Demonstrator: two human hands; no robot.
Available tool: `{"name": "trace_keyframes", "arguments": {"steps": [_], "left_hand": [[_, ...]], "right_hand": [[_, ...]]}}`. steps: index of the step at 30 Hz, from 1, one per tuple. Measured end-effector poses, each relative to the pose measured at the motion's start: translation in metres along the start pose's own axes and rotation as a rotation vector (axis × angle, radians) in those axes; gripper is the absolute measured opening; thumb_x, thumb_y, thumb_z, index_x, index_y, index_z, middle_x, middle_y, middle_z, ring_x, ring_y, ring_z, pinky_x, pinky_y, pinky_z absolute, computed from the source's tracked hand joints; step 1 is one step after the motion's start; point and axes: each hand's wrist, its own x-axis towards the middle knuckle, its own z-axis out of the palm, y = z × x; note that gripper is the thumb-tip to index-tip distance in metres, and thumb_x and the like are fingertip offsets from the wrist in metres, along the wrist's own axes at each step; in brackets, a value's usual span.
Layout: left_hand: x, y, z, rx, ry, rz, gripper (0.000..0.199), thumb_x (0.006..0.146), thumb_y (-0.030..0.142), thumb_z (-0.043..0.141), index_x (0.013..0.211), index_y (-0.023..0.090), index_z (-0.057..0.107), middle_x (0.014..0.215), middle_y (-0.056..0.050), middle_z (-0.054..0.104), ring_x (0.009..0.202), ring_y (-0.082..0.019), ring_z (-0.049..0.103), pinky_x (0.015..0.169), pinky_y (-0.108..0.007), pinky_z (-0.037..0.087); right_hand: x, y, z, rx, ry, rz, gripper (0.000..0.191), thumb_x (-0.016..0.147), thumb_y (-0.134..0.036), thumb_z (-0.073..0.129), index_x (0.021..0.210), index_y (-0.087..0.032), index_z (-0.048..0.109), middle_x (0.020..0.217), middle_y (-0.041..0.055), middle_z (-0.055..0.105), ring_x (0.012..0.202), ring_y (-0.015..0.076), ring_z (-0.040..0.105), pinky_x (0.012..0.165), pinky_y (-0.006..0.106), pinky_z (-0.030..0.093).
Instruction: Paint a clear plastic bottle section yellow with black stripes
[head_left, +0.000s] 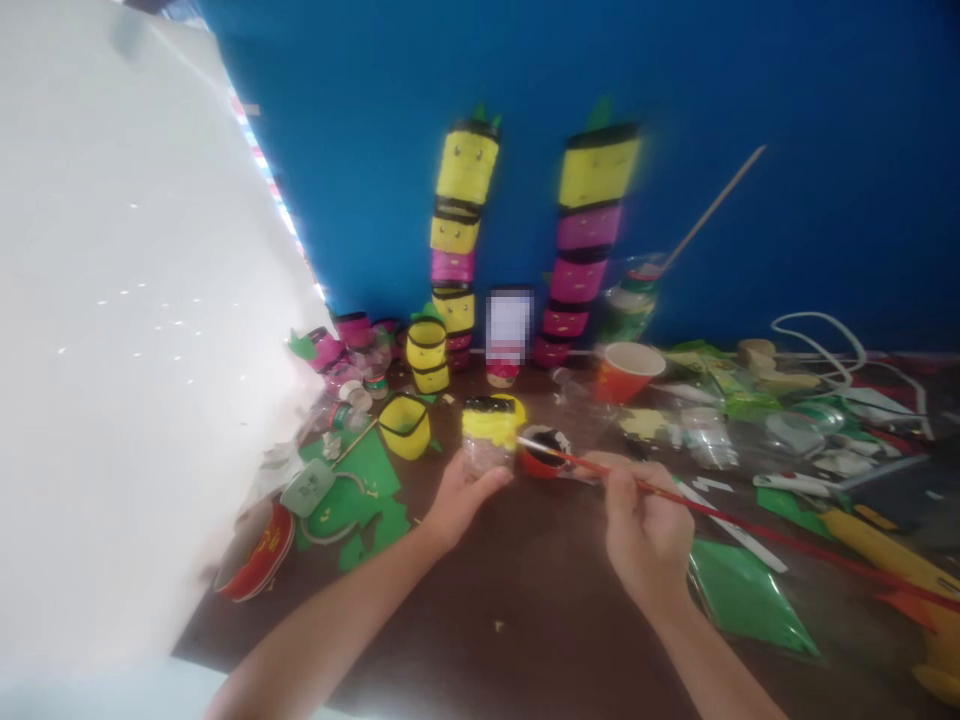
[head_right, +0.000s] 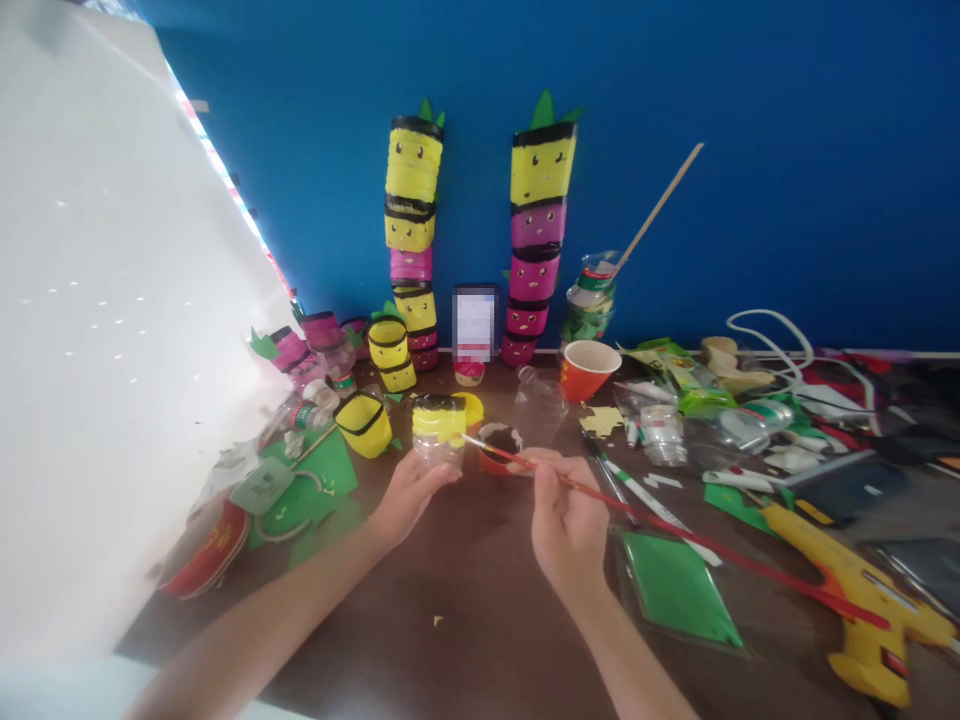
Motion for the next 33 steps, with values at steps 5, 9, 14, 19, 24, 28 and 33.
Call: {"name": "trace_keyframes", "arguments": {"steps": [5, 9, 14, 19, 24, 28, 33], "left_hand": [[0.0, -0.002, -0.002, 0.049, 0.005, 0.008, 0.036, 0.07, 0.029, 0.077, 0.101, 0.017, 0.066, 0.096, -0.005, 0.07, 0.091, -0.019, 0.062, 0.092, -0.038, 0.046], [0.0, -0.001, -0.001, 0.066, -0.005, 0.015, 0.038, 0.071, 0.028, 0.076, 0.106, 0.017, 0.065, 0.102, -0.006, 0.07, 0.095, -0.02, 0.062, 0.095, -0.039, 0.045], [-0.001, 0.002, 0.001, 0.036, 0.023, 0.002, 0.037, 0.07, 0.029, 0.077, 0.102, 0.017, 0.065, 0.099, -0.007, 0.07, 0.094, -0.021, 0.063, 0.094, -0.039, 0.045], [-0.003, 0.007, 0.003, 0.08, -0.007, 0.023, 0.04, 0.069, 0.029, 0.078, 0.105, 0.017, 0.066, 0.105, -0.008, 0.07, 0.101, -0.023, 0.062, 0.097, -0.04, 0.044], [-0.002, 0.006, 0.003, 0.063, 0.032, 0.021, 0.044, 0.065, 0.029, 0.081, 0.105, 0.018, 0.067, 0.104, -0.007, 0.071, 0.1, -0.024, 0.063, 0.098, -0.042, 0.043], [-0.003, 0.008, 0.005, 0.061, 0.049, 0.014, 0.045, 0.063, 0.029, 0.082, 0.105, 0.018, 0.066, 0.103, -0.007, 0.071, 0.1, -0.024, 0.063, 0.098, -0.042, 0.043], [-0.003, 0.007, 0.003, 0.111, 0.036, 0.033, 0.044, 0.067, 0.028, 0.079, 0.107, 0.018, 0.065, 0.106, -0.008, 0.07, 0.103, -0.024, 0.062, 0.099, -0.042, 0.042]], "right_hand": [[-0.002, -0.003, -0.001, -0.009, -0.029, -0.014, 0.026, 0.095, -0.037, 0.045, 0.079, -0.021, 0.057, 0.073, 0.0056, 0.069, 0.076, 0.0198, 0.068, 0.071, 0.035, 0.055], [-0.003, -0.003, 0.002, 0.008, -0.041, -0.055, 0.026, 0.095, -0.036, 0.045, 0.078, -0.021, 0.058, 0.074, 0.0064, 0.069, 0.078, 0.0206, 0.068, 0.071, 0.035, 0.055], [-0.002, -0.005, -0.001, -0.068, 0.022, -0.029, 0.028, 0.095, -0.039, 0.044, 0.078, -0.021, 0.058, 0.073, 0.0072, 0.068, 0.077, 0.0222, 0.068, 0.071, 0.038, 0.055], [-0.005, -0.008, 0.005, 0.053, -0.042, -0.033, 0.025, 0.095, -0.038, 0.045, 0.079, -0.022, 0.055, 0.071, 0.0057, 0.069, 0.076, 0.0209, 0.069, 0.069, 0.035, 0.055], [-0.006, -0.007, 0.003, 0.0, 0.028, 0.011, 0.029, 0.094, -0.041, 0.046, 0.077, -0.021, 0.058, 0.073, 0.0075, 0.068, 0.075, 0.0216, 0.068, 0.068, 0.036, 0.055], [-0.007, -0.008, 0.004, 0.002, -0.002, -0.008, 0.029, 0.094, -0.041, 0.045, 0.077, -0.021, 0.058, 0.073, 0.007, 0.068, 0.073, 0.0205, 0.068, 0.067, 0.035, 0.055], [-0.006, -0.007, 0.005, -0.014, -0.025, -0.055, 0.026, 0.095, -0.036, 0.045, 0.078, -0.021, 0.057, 0.072, 0.0072, 0.068, 0.074, 0.0205, 0.068, 0.067, 0.035, 0.054]]}}
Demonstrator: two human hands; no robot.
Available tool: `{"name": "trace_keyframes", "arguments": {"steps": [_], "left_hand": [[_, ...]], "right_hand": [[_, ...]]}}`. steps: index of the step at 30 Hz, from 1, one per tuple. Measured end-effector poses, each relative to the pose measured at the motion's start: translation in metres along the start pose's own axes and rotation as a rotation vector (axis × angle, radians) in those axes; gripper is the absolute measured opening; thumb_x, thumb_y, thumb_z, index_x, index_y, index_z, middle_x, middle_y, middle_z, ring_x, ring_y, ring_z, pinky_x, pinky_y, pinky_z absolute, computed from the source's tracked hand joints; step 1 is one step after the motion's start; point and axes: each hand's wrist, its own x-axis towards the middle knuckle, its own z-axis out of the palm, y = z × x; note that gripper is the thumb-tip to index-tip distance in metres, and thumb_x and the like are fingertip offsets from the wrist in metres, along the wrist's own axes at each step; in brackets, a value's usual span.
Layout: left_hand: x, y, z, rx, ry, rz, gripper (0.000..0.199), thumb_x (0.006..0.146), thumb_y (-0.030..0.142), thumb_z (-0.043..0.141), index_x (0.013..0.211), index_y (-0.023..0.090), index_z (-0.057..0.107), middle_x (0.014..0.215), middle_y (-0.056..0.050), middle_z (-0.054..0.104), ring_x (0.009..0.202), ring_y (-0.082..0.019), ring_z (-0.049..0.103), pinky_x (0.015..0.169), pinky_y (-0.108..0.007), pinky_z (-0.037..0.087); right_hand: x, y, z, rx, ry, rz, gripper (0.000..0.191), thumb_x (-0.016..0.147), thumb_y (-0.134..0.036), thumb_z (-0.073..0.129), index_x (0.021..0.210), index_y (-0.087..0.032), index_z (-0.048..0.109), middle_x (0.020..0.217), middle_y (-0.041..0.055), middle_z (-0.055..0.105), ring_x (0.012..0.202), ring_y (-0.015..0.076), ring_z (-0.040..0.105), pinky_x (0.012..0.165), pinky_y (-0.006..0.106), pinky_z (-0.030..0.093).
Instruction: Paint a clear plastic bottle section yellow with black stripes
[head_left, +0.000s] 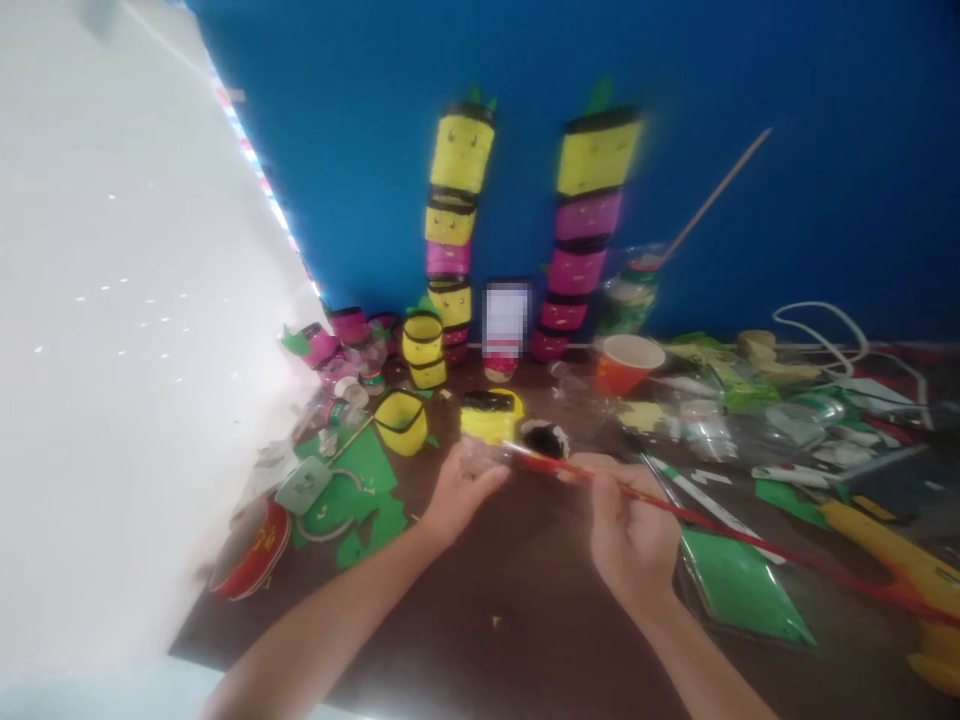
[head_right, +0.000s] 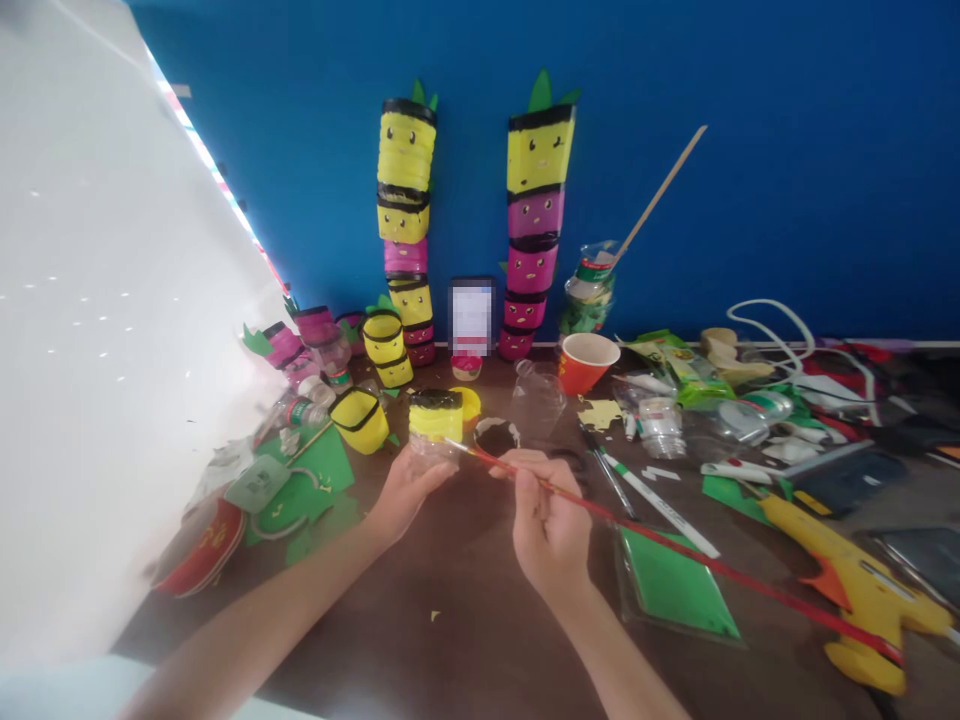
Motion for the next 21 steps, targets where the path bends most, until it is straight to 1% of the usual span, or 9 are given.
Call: {"name": "trace_keyframes", "arguments": {"steps": [2, 4, 9, 14, 19, 21], "left_hand": [[0.0003, -0.0009, -0.0004, -0.001, 0.005, -0.004, 0.043, 0.067, 0.028, 0.079, 0.106, 0.018, 0.065, 0.106, -0.007, 0.07, 0.103, -0.024, 0.062, 0.1, -0.041, 0.042], [0.0001, -0.0008, 0.0, -0.012, 0.01, -0.01, 0.044, 0.066, 0.028, 0.08, 0.106, 0.019, 0.065, 0.106, -0.007, 0.07, 0.103, -0.024, 0.062, 0.1, -0.041, 0.043], [-0.0005, -0.0008, 0.0007, -0.015, -0.003, 0.003, 0.044, 0.066, 0.029, 0.08, 0.106, 0.018, 0.065, 0.105, -0.007, 0.07, 0.103, -0.024, 0.063, 0.099, -0.042, 0.043], [0.0009, -0.0035, -0.0006, 0.014, 0.011, -0.005, 0.045, 0.067, 0.029, 0.079, 0.107, 0.019, 0.064, 0.106, -0.007, 0.07, 0.103, -0.025, 0.062, 0.099, -0.042, 0.043], [-0.0005, -0.0007, 0.001, -0.007, 0.011, -0.006, 0.044, 0.066, 0.03, 0.08, 0.105, 0.018, 0.065, 0.102, -0.007, 0.071, 0.099, -0.024, 0.063, 0.097, -0.042, 0.044], [-0.0003, -0.0009, 0.001, -0.02, 0.009, 0.004, 0.043, 0.066, 0.03, 0.08, 0.104, 0.018, 0.065, 0.104, -0.007, 0.071, 0.101, -0.024, 0.063, 0.098, -0.041, 0.043]], "right_hand": [[-0.0003, 0.0005, -0.0016, -0.008, 0.037, 0.015, 0.027, 0.095, -0.036, 0.045, 0.077, -0.021, 0.058, 0.073, 0.0074, 0.068, 0.074, 0.0208, 0.067, 0.067, 0.035, 0.054], [-0.001, 0.0001, -0.0027, 0.002, 0.045, 0.023, 0.027, 0.095, -0.036, 0.045, 0.077, -0.021, 0.058, 0.073, 0.0073, 0.068, 0.074, 0.021, 0.067, 0.067, 0.035, 0.054], [-0.0016, -0.0012, -0.0011, 0.019, -0.022, 0.004, 0.028, 0.095, -0.038, 0.044, 0.078, -0.021, 0.058, 0.072, 0.0071, 0.068, 0.074, 0.0212, 0.067, 0.069, 0.036, 0.054], [-0.0003, 0.0004, -0.0018, 0.022, 0.049, 0.02, 0.028, 0.095, -0.038, 0.044, 0.078, -0.021, 0.058, 0.073, 0.007, 0.068, 0.073, 0.0207, 0.067, 0.067, 0.035, 0.054], [-0.0021, -0.0018, 0.0015, 0.062, -0.029, 0.025, 0.028, 0.095, -0.038, 0.044, 0.078, -0.021, 0.057, 0.071, 0.0062, 0.068, 0.072, 0.0203, 0.067, 0.067, 0.035, 0.054], [-0.0017, -0.0011, 0.0014, 0.028, -0.006, 0.027, 0.029, 0.095, -0.038, 0.044, 0.077, -0.021, 0.058, 0.072, 0.0071, 0.068, 0.073, 0.0204, 0.067, 0.067, 0.035, 0.054]]}}
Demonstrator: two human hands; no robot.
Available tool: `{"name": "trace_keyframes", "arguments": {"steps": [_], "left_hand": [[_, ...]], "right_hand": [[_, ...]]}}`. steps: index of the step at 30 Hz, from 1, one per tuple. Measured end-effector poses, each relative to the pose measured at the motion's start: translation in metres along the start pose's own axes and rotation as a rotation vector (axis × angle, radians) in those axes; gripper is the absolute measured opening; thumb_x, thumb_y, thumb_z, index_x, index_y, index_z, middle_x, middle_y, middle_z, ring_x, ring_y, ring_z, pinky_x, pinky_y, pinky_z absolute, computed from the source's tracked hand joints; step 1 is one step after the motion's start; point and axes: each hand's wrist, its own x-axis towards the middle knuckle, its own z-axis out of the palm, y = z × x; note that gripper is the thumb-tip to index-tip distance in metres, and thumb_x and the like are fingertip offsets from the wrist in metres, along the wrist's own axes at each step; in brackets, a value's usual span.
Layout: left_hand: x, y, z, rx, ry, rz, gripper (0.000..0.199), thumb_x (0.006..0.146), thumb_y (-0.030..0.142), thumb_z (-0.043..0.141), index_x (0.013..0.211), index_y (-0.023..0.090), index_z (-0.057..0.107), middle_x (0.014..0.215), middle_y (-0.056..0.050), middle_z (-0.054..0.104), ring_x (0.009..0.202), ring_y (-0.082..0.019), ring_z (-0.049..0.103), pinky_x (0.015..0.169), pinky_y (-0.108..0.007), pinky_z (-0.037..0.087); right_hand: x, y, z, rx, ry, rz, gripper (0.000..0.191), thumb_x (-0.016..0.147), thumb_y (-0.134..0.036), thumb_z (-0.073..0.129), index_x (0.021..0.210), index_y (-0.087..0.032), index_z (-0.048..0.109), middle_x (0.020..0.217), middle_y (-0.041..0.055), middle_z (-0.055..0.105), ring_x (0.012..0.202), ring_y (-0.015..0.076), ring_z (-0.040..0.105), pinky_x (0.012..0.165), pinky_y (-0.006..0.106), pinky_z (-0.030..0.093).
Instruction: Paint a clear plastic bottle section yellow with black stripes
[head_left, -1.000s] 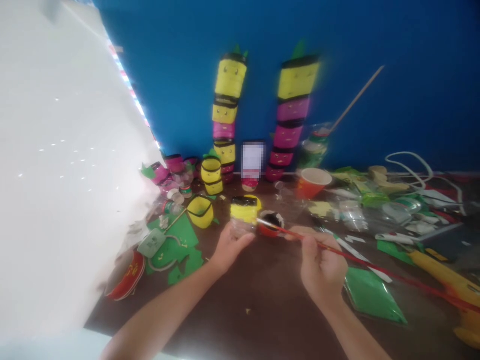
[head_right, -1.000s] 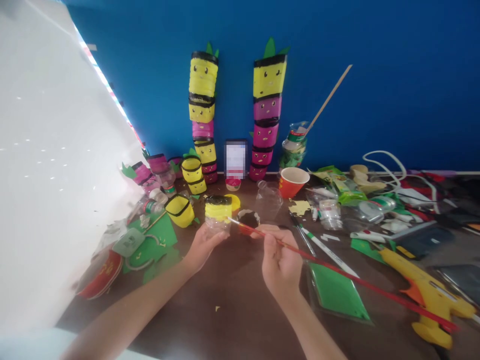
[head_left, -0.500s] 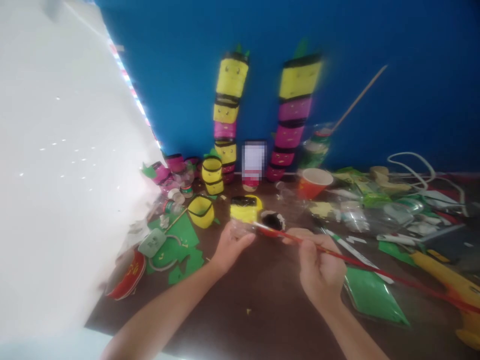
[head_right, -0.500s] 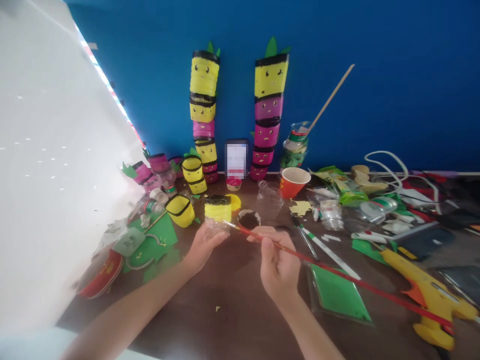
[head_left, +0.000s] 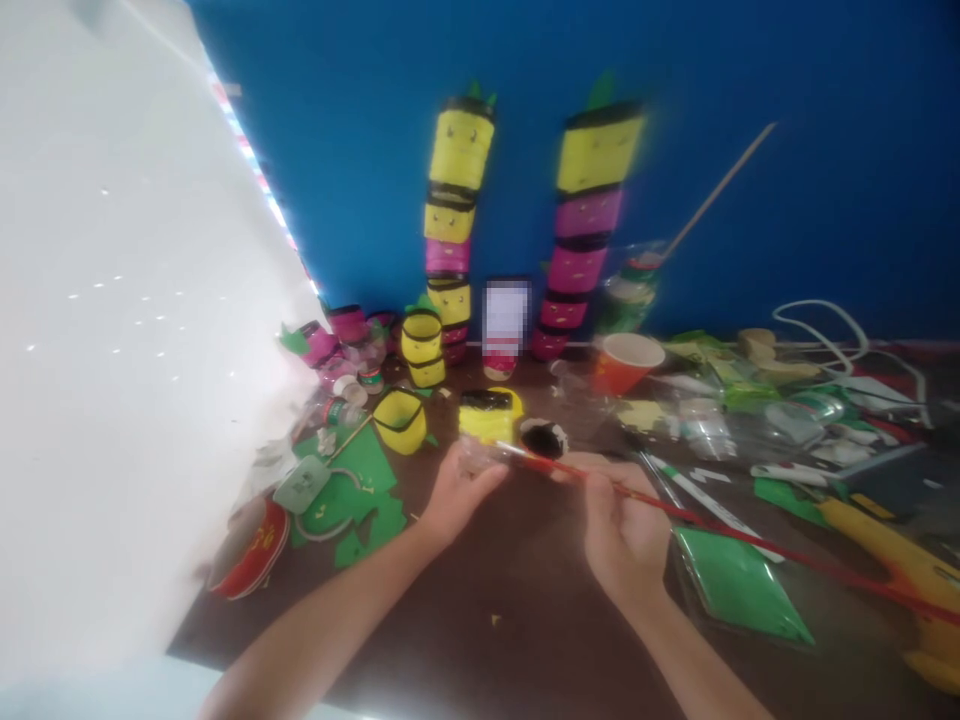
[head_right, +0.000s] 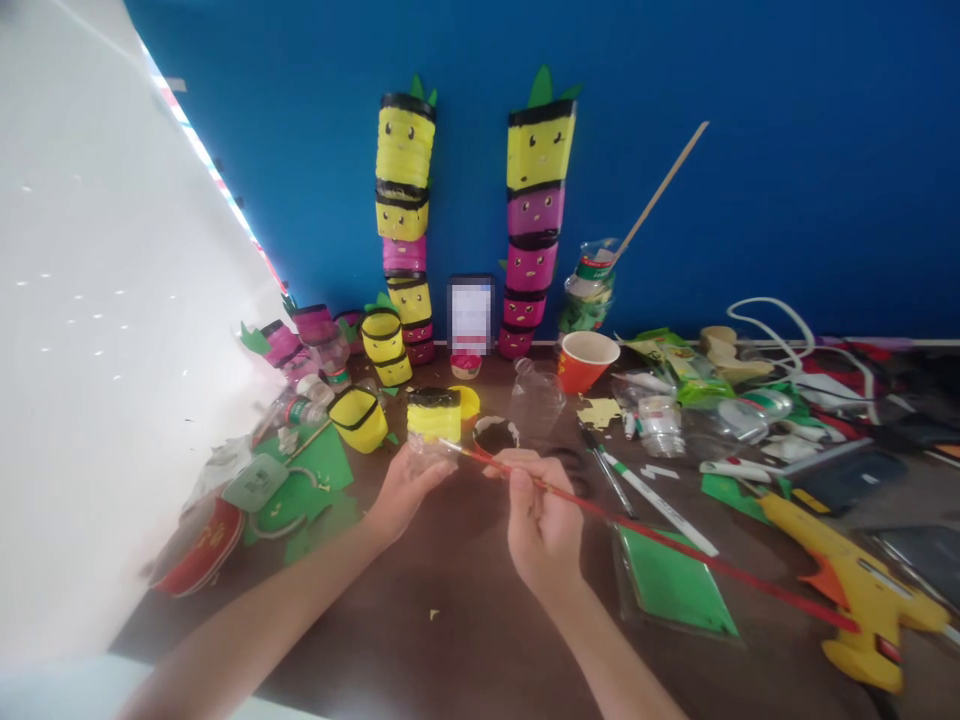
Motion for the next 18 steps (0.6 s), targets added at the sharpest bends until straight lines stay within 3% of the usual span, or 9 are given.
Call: {"name": "trace_keyframes", "arguments": {"steps": [5, 12, 18], "left_hand": [[0.0015, -0.0032, -0.0022, -0.004, 0.001, 0.004, 0.043, 0.068, 0.029, 0.078, 0.108, 0.018, 0.064, 0.107, -0.008, 0.07, 0.101, -0.024, 0.063, 0.098, -0.041, 0.044], [-0.0011, 0.002, -0.0001, 0.052, -0.007, 0.011, 0.044, 0.065, 0.029, 0.08, 0.104, 0.017, 0.062, 0.104, -0.007, 0.07, 0.102, -0.024, 0.063, 0.097, -0.041, 0.044], [-0.0001, -0.0016, 0.0002, 0.055, 0.114, 0.009, 0.047, 0.058, 0.026, 0.083, 0.096, 0.018, 0.057, 0.096, -0.005, 0.068, 0.093, -0.021, 0.064, 0.09, -0.037, 0.047]], "right_hand": [[0.0021, 0.0033, -0.0035, -0.003, 0.099, 0.011, 0.027, 0.095, -0.037, 0.045, 0.077, -0.021, 0.057, 0.072, 0.0065, 0.067, 0.074, 0.0204, 0.067, 0.067, 0.035, 0.054], [-0.0006, -0.001, 0.0023, 0.036, -0.003, -0.052, 0.023, 0.096, -0.031, 0.044, 0.08, -0.02, 0.056, 0.072, 0.0061, 0.068, 0.071, 0.0192, 0.067, 0.066, 0.033, 0.053], [0.0001, 0.0, -0.0022, 0.017, 0.05, -0.079, 0.023, 0.097, -0.028, 0.042, 0.079, -0.02, 0.055, 0.072, 0.0055, 0.066, 0.074, 0.0183, 0.066, 0.067, 0.032, 0.053]]}}
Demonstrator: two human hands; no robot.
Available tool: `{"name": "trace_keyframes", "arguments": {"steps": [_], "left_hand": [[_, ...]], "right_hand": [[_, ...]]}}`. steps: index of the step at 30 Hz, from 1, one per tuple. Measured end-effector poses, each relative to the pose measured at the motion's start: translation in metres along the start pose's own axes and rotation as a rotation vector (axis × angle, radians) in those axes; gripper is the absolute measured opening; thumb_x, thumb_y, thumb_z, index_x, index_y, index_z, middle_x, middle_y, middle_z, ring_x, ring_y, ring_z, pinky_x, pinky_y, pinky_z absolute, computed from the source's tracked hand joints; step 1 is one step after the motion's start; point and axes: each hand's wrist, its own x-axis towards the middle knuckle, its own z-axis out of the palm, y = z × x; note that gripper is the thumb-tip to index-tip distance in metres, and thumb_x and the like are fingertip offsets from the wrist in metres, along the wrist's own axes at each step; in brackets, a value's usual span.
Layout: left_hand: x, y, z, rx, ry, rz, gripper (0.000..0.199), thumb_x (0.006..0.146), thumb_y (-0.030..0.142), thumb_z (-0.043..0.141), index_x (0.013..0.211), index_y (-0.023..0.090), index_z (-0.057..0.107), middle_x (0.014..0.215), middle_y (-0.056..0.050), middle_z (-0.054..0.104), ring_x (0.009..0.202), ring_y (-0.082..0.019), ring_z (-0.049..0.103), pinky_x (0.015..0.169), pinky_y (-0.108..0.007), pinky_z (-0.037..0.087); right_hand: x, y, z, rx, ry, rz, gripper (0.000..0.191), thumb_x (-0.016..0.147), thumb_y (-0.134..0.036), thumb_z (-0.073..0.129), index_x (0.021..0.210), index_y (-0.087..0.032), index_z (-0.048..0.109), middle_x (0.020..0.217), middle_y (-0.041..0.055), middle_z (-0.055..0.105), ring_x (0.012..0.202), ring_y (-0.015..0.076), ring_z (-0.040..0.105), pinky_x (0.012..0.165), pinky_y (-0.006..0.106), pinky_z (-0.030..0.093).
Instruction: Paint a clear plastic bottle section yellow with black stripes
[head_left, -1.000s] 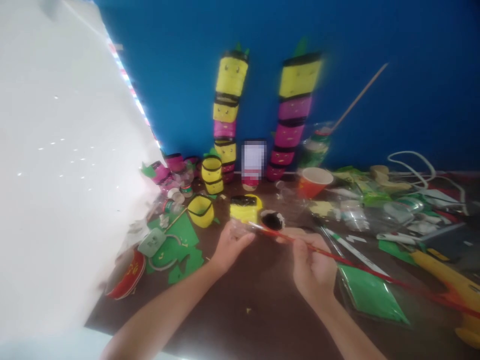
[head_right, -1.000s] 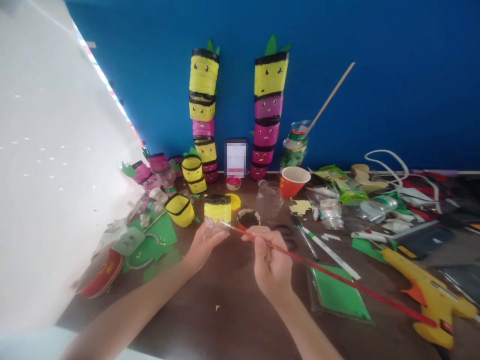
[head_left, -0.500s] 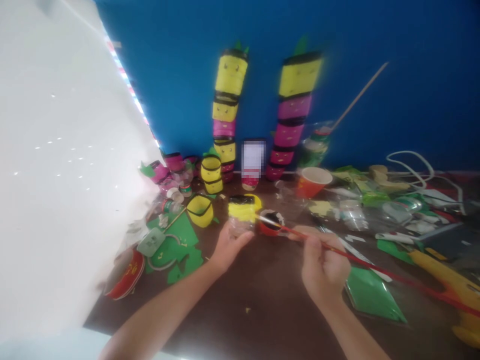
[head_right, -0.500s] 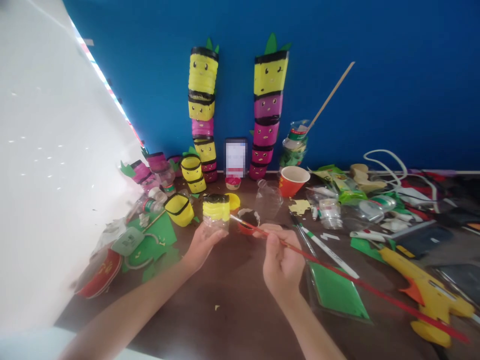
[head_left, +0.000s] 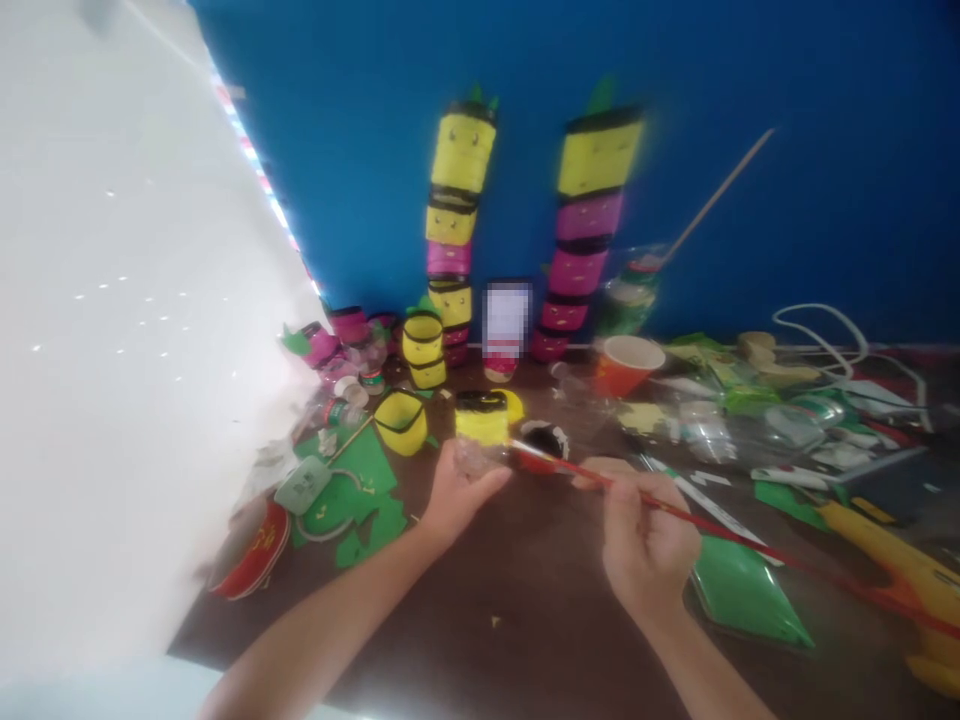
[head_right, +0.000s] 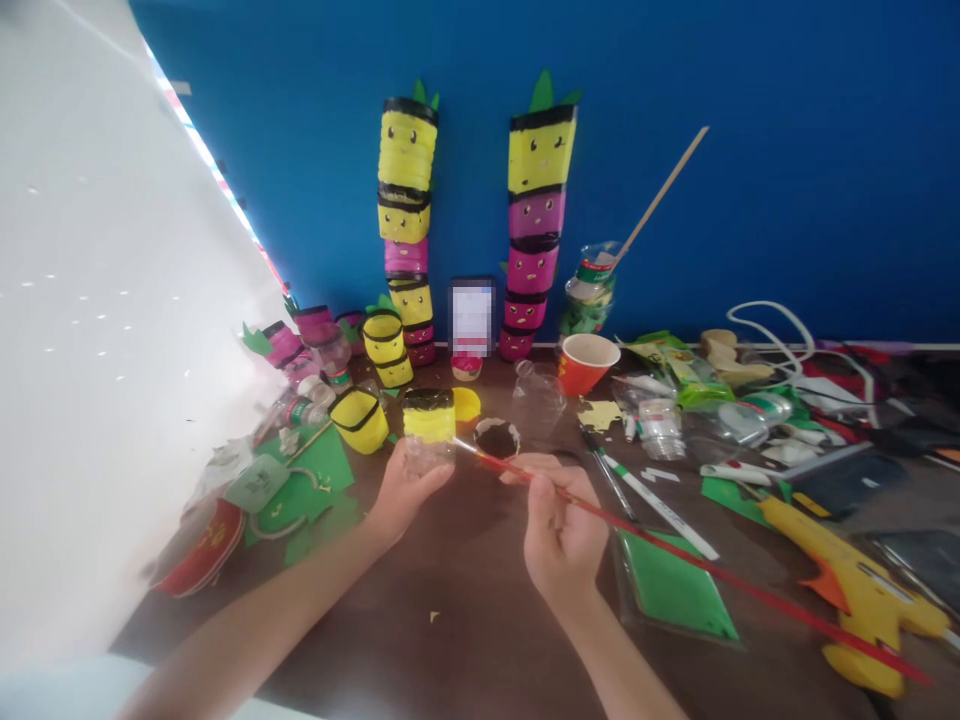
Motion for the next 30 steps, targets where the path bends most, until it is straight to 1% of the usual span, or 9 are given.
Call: {"name": "trace_keyframes", "arguments": {"steps": [4, 6, 8, 11, 15, 16, 21, 27, 30], "left_hand": [[-0.0005, -0.0011, 0.0, 0.015, 0.032, 0.009, 0.045, 0.056, 0.023, 0.084, 0.09, 0.018, 0.055, 0.089, -0.002, 0.066, 0.085, -0.018, 0.063, 0.085, -0.034, 0.047], [-0.0003, -0.0013, -0.0001, 0.026, 0.027, 0.013, 0.046, 0.055, 0.022, 0.084, 0.091, 0.017, 0.056, 0.091, -0.003, 0.067, 0.088, -0.019, 0.064, 0.086, -0.034, 0.047], [0.0002, -0.0016, -0.0003, 0.027, 0.021, 0.005, 0.047, 0.055, 0.022, 0.085, 0.093, 0.017, 0.057, 0.094, -0.005, 0.068, 0.092, -0.02, 0.064, 0.088, -0.034, 0.046], [0.0004, -0.0009, -0.0006, 0.004, 0.016, -0.014, 0.048, 0.056, 0.025, 0.085, 0.094, 0.017, 0.058, 0.095, -0.005, 0.069, 0.092, -0.021, 0.065, 0.088, -0.035, 0.047], [-0.0007, 0.0026, -0.0001, -0.001, -0.015, -0.027, 0.047, 0.057, 0.026, 0.084, 0.095, 0.017, 0.059, 0.094, -0.006, 0.07, 0.091, -0.022, 0.065, 0.091, -0.039, 0.047], [-0.0009, 0.0032, 0.0001, -0.003, -0.025, -0.026, 0.046, 0.058, 0.026, 0.084, 0.095, 0.016, 0.059, 0.095, -0.007, 0.07, 0.093, -0.022, 0.065, 0.093, -0.039, 0.046], [-0.0004, 0.0015, -0.0008, -0.046, -0.063, -0.016, 0.047, 0.061, 0.027, 0.082, 0.102, 0.017, 0.061, 0.104, -0.009, 0.07, 0.103, -0.024, 0.064, 0.098, -0.041, 0.045], [-0.0009, 0.0015, -0.0024, 0.0, -0.071, -0.007, 0.046, 0.065, 0.027, 0.079, 0.107, 0.018, 0.06, 0.106, -0.008, 0.07, 0.105, -0.024, 0.063, 0.1, -0.041, 0.044], [-0.0005, 0.001, -0.0025, -0.009, -0.069, -0.009, 0.046, 0.065, 0.027, 0.08, 0.105, 0.017, 0.061, 0.106, -0.008, 0.07, 0.102, -0.024, 0.064, 0.099, -0.041, 0.044]], "right_hand": [[-0.0038, -0.0011, 0.0038, 0.019, -0.075, 0.003, 0.021, 0.096, -0.027, 0.043, 0.081, -0.02, 0.056, 0.072, 0.0056, 0.068, 0.074, 0.0186, 0.067, 0.067, 0.033, 0.053], [-0.0033, -0.0009, 0.0039, -0.009, -0.059, 0.002, 0.022, 0.096, -0.027, 0.043, 0.08, -0.02, 0.057, 0.073, 0.0061, 0.068, 0.073, 0.0185, 0.067, 0.067, 0.032, 0.053], [-0.0012, -0.0002, 0.0021, -0.027, -0.011, 0.004, 0.023, 0.096, -0.027, 0.043, 0.08, -0.02, 0.057, 0.074, 0.0064, 0.068, 0.074, 0.0187, 0.067, 0.067, 0.032, 0.053], [0.0009, 0.0005, -0.0002, -0.025, 0.029, 0.028, 0.023, 0.095, -0.028, 0.044, 0.079, -0.02, 0.057, 0.073, 0.0062, 0.068, 0.075, 0.0193, 0.067, 0.067, 0.033, 0.054], [-0.0008, 0.0016, 0.0026, 0.058, -0.047, 0.015, 0.02, 0.096, -0.028, 0.044, 0.081, -0.02, 0.056, 0.073, 0.0054, 0.068, 0.076, 0.0188, 0.068, 0.067, 0.032, 0.054], [-0.0009, 0.0022, 0.003, 0.056, -0.05, 0.012, 0.021, 0.096, -0.029, 0.044, 0.081, -0.02, 0.056, 0.073, 0.0055, 0.069, 0.076, 0.0186, 0.068, 0.067, 0.032, 0.054], [0.0025, 0.0022, -0.0014, -0.024, 0.037, 0.057, 0.025, 0.096, -0.031, 0.044, 0.079, -0.02, 0.057, 0.072, 0.0056, 0.068, 0.073, 0.0186, 0.067, 0.066, 0.033, 0.054], [0.0003, -0.0031, 0.0014, 0.088, -0.074, 0.044, 0.021, 0.096, -0.031, 0.045, 0.079, -0.021, 0.053, 0.07, 0.0038, 0.068, 0.074, 0.0185, 0.068, 0.066, 0.032, 0.054], [0.0007, 0.0001, 0.0, 0.032, -0.021, 0.058, 0.024, 0.096, -0.033, 0.045, 0.078, -0.021, 0.055, 0.07, 0.0042, 0.067, 0.072, 0.0178, 0.067, 0.066, 0.032, 0.054]]}}
